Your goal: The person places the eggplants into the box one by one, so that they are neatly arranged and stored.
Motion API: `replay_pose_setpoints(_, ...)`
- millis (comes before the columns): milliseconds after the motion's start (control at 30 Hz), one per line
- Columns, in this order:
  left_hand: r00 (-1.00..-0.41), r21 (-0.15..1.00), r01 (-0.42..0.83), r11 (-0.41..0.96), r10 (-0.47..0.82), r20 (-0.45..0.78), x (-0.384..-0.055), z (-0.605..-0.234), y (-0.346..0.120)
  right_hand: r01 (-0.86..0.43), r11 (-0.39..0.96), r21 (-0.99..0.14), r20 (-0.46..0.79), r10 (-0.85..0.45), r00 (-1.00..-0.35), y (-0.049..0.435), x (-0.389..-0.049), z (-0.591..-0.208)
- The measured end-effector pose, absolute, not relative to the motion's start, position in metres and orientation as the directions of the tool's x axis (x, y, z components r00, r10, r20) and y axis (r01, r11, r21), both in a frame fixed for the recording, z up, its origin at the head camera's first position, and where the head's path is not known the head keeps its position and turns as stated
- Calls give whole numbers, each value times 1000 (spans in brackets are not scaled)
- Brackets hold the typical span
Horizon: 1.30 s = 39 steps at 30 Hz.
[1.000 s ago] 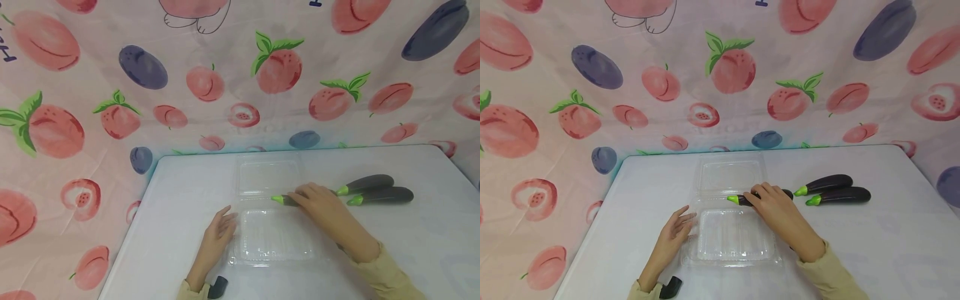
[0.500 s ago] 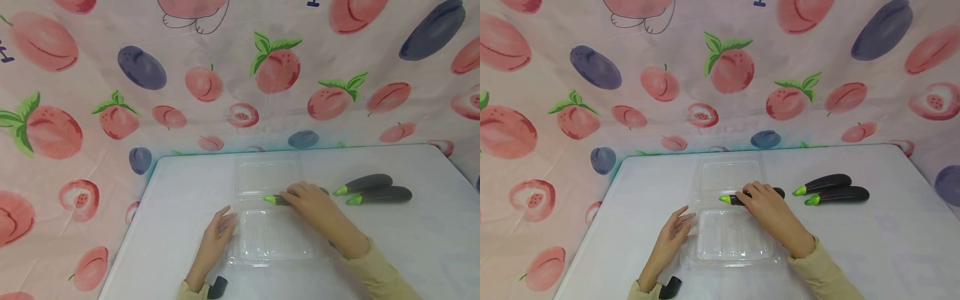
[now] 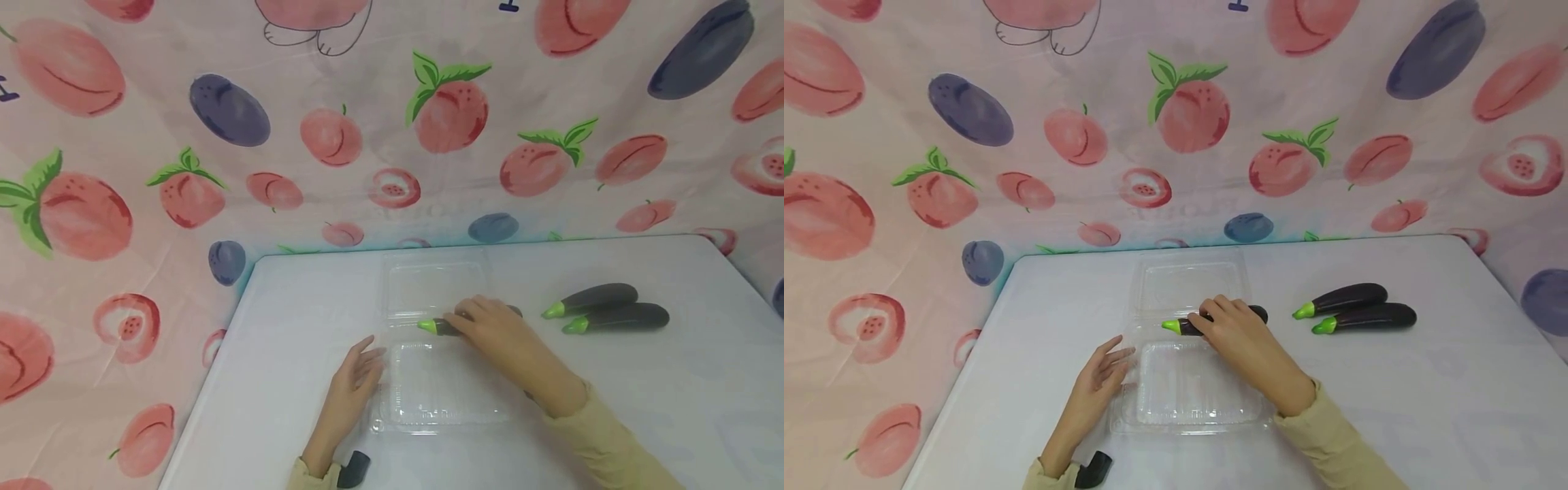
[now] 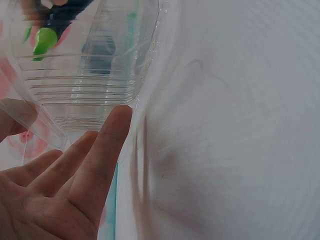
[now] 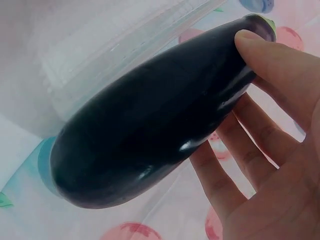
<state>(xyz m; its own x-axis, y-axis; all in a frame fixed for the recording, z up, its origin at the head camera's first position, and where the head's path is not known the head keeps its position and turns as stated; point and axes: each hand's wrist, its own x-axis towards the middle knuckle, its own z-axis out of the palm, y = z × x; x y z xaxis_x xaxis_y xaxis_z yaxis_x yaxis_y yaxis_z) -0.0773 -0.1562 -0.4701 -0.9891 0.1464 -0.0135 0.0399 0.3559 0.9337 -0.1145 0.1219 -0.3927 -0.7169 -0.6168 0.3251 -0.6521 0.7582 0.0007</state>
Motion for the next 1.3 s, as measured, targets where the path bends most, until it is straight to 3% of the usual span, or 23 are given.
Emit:
replay_pose_setpoints(733,-989,935,34,353,146,-19,-78,-471,-156,-649,761,22,239,-634,-735,101,-120,-394)
replay_pose_setpoints(1300,-987,935,41,353,160,-17,-77,-470,-157,-661,749,43,256,-648,-717,87,-118,-398)
